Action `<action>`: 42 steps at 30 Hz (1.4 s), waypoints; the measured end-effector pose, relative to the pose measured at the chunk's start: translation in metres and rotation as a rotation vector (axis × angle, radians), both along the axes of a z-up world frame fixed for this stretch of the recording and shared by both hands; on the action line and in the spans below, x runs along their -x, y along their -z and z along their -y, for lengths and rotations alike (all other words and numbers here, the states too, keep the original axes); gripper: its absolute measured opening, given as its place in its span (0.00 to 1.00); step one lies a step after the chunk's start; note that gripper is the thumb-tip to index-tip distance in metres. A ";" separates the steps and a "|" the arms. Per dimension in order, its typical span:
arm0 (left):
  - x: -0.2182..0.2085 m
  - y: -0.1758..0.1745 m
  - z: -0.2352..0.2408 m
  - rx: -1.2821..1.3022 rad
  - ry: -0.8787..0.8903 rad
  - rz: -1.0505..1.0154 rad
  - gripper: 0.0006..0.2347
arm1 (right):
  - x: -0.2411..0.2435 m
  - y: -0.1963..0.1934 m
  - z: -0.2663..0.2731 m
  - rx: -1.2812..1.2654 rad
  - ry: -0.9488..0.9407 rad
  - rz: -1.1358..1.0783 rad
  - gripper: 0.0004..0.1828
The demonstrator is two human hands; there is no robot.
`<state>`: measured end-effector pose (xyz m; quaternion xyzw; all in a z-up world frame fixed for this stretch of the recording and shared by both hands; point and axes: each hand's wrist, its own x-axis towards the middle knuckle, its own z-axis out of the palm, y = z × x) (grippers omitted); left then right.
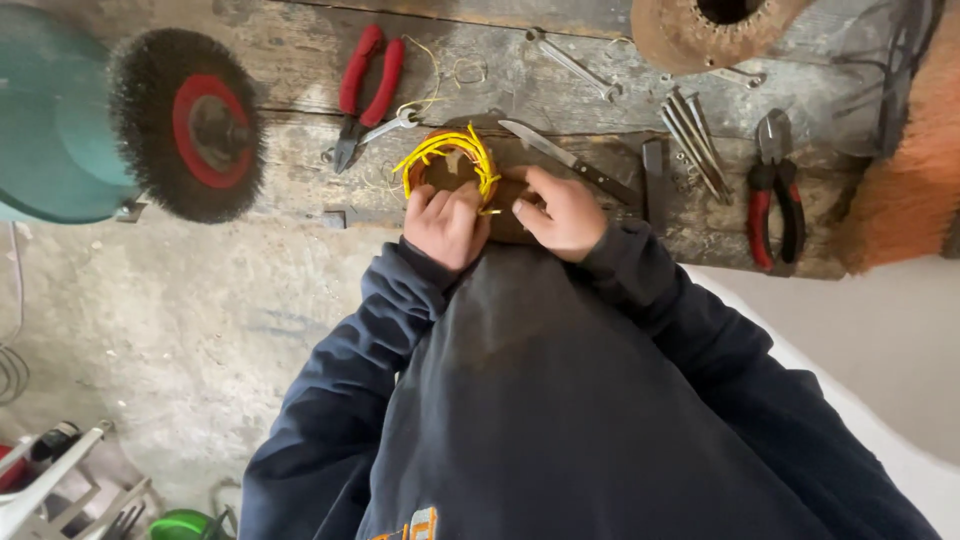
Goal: Repairing a motor coil by scraping insulation from wires on a workshop workbench.
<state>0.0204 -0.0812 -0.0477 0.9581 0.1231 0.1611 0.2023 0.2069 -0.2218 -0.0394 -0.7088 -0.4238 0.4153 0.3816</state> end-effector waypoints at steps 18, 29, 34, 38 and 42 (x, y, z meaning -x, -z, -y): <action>0.025 -0.021 -0.023 1.203 -0.178 0.374 0.16 | 0.025 0.038 -0.057 -0.075 0.018 -1.056 0.21; 0.011 -0.048 -0.034 0.813 -0.285 0.194 0.15 | -0.018 -0.005 -0.028 0.073 -0.068 -1.009 0.08; 0.006 -0.056 -0.031 0.425 -0.174 0.174 0.17 | -0.038 -0.050 -0.003 -0.157 -0.241 -0.486 0.10; 0.004 -0.055 -0.029 0.358 -0.143 0.109 0.17 | -0.049 -0.078 0.016 -0.376 -0.267 -0.487 0.19; 0.005 -0.054 -0.033 0.284 -0.148 0.054 0.17 | -0.067 -0.065 0.070 -0.486 -0.222 -0.822 0.21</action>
